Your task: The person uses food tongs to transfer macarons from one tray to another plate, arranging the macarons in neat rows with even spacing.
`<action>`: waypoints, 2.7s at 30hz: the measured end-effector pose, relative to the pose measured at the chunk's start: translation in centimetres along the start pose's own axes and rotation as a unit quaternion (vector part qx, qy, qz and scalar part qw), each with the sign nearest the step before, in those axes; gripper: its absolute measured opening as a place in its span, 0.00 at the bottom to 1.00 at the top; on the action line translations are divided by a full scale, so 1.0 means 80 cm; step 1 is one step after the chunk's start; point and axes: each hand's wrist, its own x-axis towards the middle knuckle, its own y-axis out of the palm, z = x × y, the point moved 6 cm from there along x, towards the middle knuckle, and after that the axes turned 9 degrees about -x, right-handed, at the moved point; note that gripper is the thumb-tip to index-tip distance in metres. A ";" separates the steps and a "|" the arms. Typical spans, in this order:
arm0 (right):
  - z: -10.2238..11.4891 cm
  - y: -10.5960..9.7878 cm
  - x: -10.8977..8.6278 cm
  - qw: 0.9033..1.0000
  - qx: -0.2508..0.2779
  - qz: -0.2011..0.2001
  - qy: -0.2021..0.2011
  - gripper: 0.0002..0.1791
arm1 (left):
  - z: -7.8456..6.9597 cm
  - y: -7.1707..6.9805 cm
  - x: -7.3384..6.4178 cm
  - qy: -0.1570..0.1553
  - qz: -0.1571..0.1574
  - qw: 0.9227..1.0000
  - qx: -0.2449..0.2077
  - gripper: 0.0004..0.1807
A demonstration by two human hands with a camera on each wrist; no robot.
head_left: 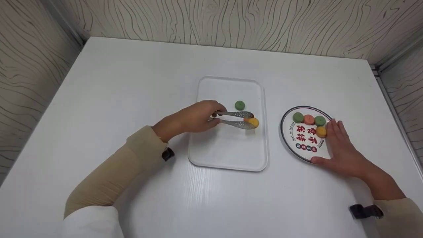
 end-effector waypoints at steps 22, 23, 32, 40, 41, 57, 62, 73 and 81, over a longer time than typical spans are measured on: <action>-0.001 0.003 0.001 1.000 -0.004 0.007 0.008 0.71 | -0.026 0.001 0.041 0.014 0.010 1.000 0.004 0.18; -0.001 0.003 0.001 1.000 -0.004 0.007 0.007 0.71 | -0.028 0.001 0.043 0.016 0.011 1.000 0.003 0.18; -0.002 0.003 0.001 1.000 -0.005 0.007 0.006 0.70 | -0.043 0.006 0.063 0.029 0.011 0.999 0.010 0.16; -0.001 0.001 0.001 1.000 -0.007 0.008 0.010 0.71 | -0.052 0.012 0.077 0.022 0.018 1.000 0.009 0.16; -0.001 0.002 0.001 1.000 -0.007 0.009 0.010 0.71 | -0.052 0.013 0.078 0.024 0.018 1.000 0.009 0.16; 0.001 0.001 0.002 1.000 -0.007 0.003 0.007 0.71 | -0.069 0.035 0.102 0.033 0.032 0.998 0.032 0.16; -0.001 0.002 0.003 1.000 -0.012 0.006 0.008 0.71 | -0.076 0.044 0.111 0.035 0.030 0.998 0.048 0.16; 0.001 0.002 0.002 1.000 -0.012 0.008 0.010 0.71 | -0.087 0.070 0.136 -0.001 0.035 0.995 0.091 0.18; 0.001 0.002 0.001 1.000 -0.010 0.003 0.006 0.71 | -0.094 0.081 0.144 -0.034 0.035 0.993 0.110 0.20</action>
